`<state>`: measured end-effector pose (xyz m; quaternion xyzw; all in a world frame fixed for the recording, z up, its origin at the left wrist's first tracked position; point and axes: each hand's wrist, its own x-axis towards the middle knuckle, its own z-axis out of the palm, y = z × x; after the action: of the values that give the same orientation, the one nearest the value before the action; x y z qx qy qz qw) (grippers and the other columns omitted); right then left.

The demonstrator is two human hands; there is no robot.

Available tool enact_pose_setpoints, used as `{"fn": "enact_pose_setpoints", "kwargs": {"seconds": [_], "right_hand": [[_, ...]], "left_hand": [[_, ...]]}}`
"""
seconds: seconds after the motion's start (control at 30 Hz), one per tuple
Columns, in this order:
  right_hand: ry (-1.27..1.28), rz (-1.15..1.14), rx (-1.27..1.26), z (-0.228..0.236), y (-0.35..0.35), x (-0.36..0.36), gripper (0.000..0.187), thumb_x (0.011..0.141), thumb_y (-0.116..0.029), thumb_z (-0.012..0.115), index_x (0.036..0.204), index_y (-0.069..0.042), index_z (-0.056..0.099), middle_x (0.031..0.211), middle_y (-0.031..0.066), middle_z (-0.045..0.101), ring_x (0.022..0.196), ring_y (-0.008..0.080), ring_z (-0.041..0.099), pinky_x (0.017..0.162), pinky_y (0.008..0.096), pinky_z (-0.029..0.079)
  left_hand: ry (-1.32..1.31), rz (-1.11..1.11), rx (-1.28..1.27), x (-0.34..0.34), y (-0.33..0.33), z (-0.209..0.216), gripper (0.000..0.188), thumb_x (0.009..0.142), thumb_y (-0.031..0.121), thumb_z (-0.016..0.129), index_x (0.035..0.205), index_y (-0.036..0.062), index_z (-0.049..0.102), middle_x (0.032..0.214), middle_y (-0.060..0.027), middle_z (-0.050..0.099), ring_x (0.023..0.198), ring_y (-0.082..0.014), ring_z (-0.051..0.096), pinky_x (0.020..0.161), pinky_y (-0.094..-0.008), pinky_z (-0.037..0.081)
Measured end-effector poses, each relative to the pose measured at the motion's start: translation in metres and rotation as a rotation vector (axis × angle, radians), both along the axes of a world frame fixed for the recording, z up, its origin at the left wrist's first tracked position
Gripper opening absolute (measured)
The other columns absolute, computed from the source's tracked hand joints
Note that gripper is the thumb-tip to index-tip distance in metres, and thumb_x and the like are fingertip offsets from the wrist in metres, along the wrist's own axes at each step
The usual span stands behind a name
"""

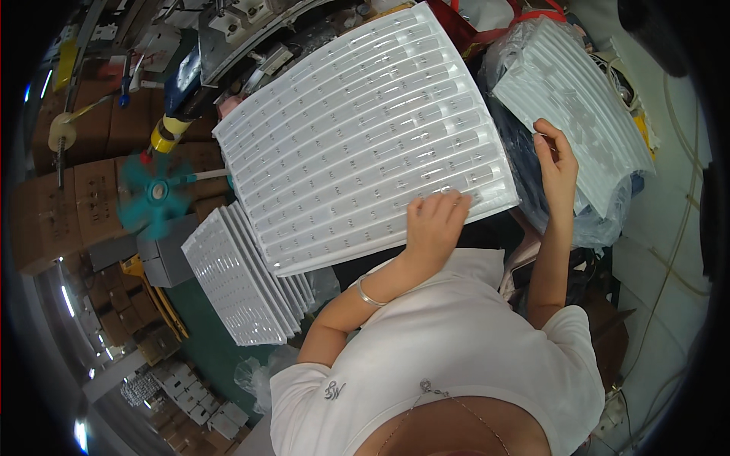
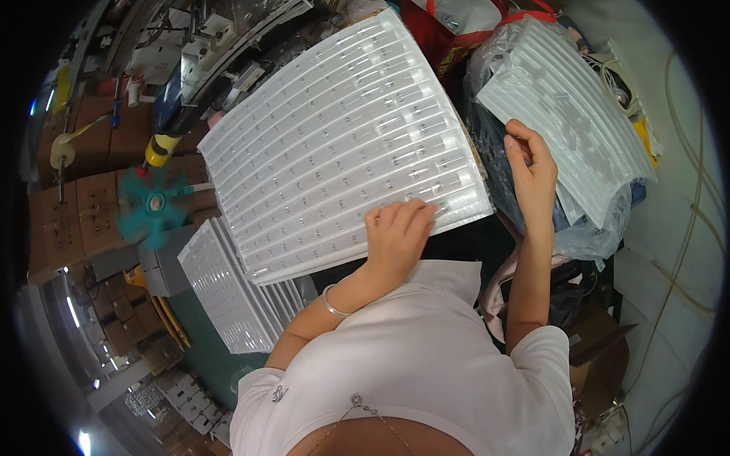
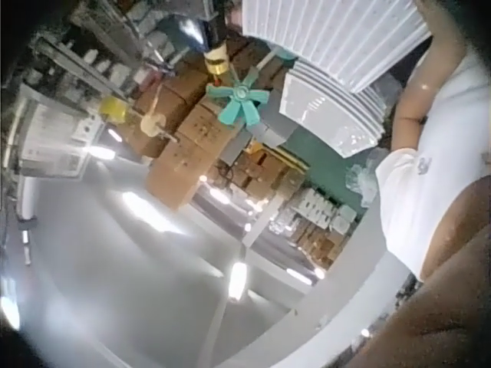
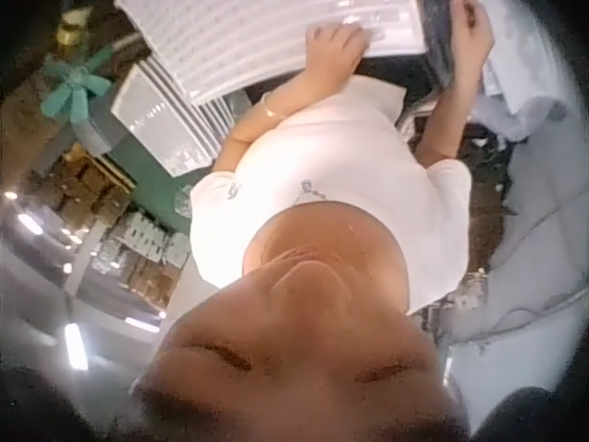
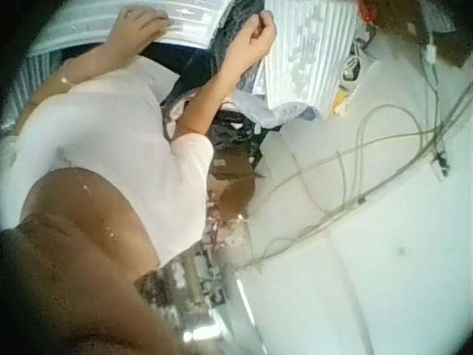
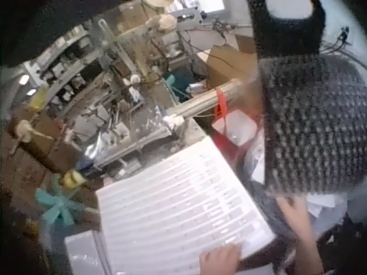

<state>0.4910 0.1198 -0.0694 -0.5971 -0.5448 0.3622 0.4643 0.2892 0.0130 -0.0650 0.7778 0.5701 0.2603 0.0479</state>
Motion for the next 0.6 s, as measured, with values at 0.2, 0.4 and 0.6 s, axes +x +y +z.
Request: {"fn": "enact_pose_setpoints", "kwargs": {"seconds": [0.2,0.4,0.6], "right_hand": [[-0.044,-0.119,0.129,-0.002,0.012,0.025,0.023,0.087,-0.011,0.058,0.108,-0.003,0.061,0.106,0.0050,0.062,0.086,0.0089,0.056,0.078,0.0221,0.045],[-0.036,-0.474,0.219,0.011,0.025,0.109,0.027,0.088,-0.015,0.057,0.113,-0.004,0.058,0.110,0.0048,0.061,0.092,0.0116,0.059,0.077,0.0232,0.045],[-0.390,-0.392,0.099,-0.099,0.081,0.185,0.031,0.086,-0.016,0.058,0.116,-0.008,0.056,0.111,0.0100,0.061,0.096,0.0213,0.060,0.080,0.0301,0.047]], "left_hand": [[-0.039,0.037,0.001,-0.009,-0.009,-0.003,0.037,0.072,0.009,0.068,0.107,0.0123,0.060,0.102,-0.0012,0.054,0.090,-0.0192,0.049,0.080,-0.0355,0.031],[-0.041,0.014,-0.019,-0.010,-0.011,0.001,0.037,0.073,0.008,0.067,0.109,0.0115,0.060,0.102,-0.0021,0.053,0.091,-0.0198,0.048,0.080,-0.0360,0.031],[-0.023,0.087,-0.037,-0.018,-0.015,0.007,0.036,0.073,0.008,0.067,0.108,0.0116,0.061,0.102,-0.0027,0.054,0.090,-0.0208,0.048,0.080,-0.0362,0.031]]}}
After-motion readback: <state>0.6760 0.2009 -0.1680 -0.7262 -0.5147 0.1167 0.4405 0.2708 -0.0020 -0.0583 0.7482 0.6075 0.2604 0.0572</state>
